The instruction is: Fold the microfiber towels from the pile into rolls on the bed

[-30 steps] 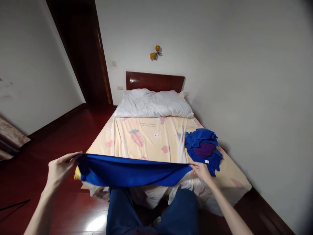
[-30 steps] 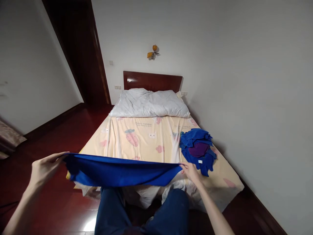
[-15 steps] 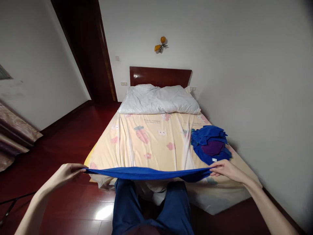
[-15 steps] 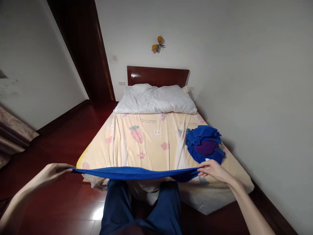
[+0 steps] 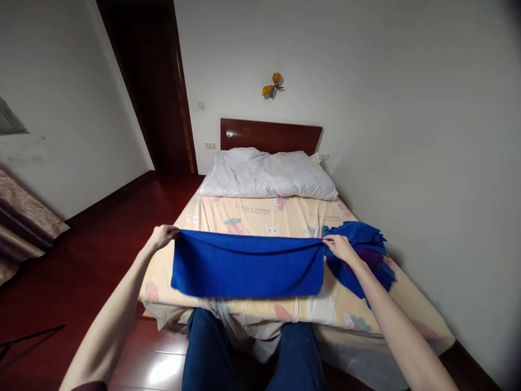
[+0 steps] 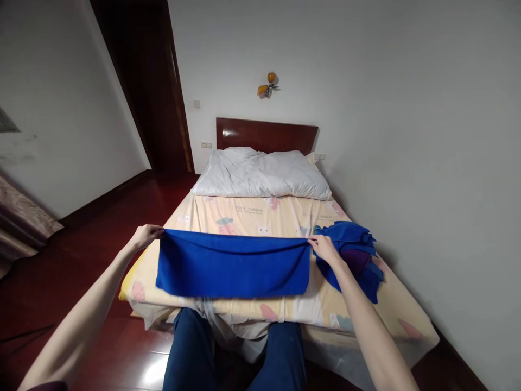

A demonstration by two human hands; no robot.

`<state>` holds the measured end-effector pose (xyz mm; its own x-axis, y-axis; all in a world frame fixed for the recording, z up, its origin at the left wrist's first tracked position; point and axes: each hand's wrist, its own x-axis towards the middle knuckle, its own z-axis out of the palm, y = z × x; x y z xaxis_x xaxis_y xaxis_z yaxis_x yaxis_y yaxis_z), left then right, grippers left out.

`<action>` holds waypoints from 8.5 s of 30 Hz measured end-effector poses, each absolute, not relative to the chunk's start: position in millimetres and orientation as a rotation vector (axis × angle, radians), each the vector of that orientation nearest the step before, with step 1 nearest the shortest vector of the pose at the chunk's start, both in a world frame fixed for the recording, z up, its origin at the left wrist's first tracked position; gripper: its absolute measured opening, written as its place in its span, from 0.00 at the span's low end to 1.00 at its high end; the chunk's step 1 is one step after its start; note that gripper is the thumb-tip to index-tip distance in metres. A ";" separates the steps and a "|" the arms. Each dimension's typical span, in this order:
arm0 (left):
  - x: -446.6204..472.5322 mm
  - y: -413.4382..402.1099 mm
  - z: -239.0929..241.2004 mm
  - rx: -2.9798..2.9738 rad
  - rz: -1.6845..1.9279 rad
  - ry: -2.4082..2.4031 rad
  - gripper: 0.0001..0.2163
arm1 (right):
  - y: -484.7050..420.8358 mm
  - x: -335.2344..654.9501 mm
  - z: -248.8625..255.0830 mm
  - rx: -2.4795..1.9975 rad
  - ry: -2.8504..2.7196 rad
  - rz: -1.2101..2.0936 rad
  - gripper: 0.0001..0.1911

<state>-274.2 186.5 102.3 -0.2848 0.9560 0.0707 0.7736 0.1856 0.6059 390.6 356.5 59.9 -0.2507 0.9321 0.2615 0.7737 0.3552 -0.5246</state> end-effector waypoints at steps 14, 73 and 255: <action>-283.5 193.0 -28.5 1.958 1.197 2.123 0.18 | 349.7 386.6 -52.6 -1.356 -1.934 0.137 0.17; -230.0 346.8 -221.9 1.685 0.336 2.642 0.33 | 470.9 312.8 -252.3 -2.043 -1.944 0.207 0.37; -114.0 78.4 194.8 1.278 1.459 1.610 0.28 | 213.4 308.7 186.7 -0.931 -1.521 1.266 0.24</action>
